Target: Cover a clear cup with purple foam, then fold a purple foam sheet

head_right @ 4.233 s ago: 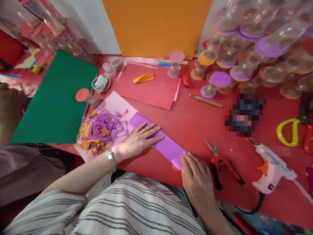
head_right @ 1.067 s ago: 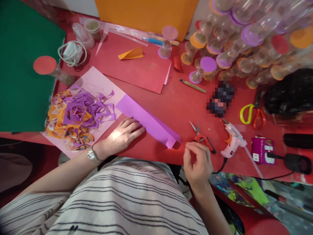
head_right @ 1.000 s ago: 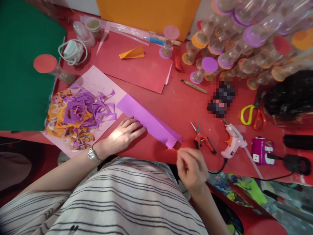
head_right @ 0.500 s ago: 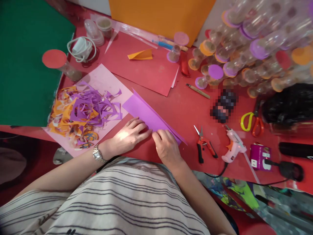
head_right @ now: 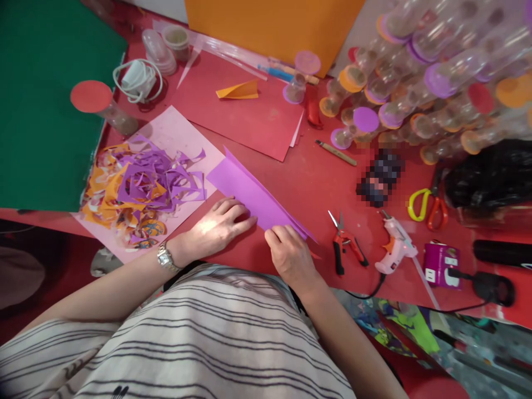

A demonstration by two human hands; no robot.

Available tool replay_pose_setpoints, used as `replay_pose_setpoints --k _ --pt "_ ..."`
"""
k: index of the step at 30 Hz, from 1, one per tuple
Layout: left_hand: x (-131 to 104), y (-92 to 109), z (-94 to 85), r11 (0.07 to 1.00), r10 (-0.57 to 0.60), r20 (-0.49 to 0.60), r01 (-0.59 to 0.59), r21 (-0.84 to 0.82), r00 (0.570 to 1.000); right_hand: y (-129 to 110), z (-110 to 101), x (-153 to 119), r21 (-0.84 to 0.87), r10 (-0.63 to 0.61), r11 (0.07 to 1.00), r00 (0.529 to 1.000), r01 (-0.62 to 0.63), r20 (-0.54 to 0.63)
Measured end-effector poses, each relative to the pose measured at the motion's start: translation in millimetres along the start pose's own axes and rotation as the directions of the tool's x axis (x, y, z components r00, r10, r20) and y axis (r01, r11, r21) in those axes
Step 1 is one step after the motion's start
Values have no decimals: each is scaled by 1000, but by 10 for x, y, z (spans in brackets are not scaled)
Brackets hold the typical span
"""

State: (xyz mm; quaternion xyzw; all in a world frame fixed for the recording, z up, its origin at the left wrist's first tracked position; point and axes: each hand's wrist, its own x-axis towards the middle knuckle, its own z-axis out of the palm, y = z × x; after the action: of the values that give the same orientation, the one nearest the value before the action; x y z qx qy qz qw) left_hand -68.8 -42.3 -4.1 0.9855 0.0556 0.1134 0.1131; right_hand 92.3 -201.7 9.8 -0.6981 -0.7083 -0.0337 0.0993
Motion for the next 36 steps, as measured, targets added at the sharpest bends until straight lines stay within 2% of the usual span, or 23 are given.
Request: replay_pose_setpoints --k 9,13,22,30,36 --pt "0 -8 -14 998 7 21 -8 69 1000 84 -50 -230 41 7 999 1000 -7 -21" --pt "0 -13 -6 997 18 -8 -17 70 1000 108 -85 -320 52 13 999 1000 -12 -25" --pt "-9 -18 -12 997 20 4 -21 73 1000 153 -74 -563 90 60 994 998 -57 -27" --pt "-13 -25 -22 997 21 51 -25 75 998 175 -78 -666 99 99 991 993 -93 -58" --pt "6 -7 -46 997 31 44 -34 74 999 193 -99 -742 111 130 986 989 -122 -68"
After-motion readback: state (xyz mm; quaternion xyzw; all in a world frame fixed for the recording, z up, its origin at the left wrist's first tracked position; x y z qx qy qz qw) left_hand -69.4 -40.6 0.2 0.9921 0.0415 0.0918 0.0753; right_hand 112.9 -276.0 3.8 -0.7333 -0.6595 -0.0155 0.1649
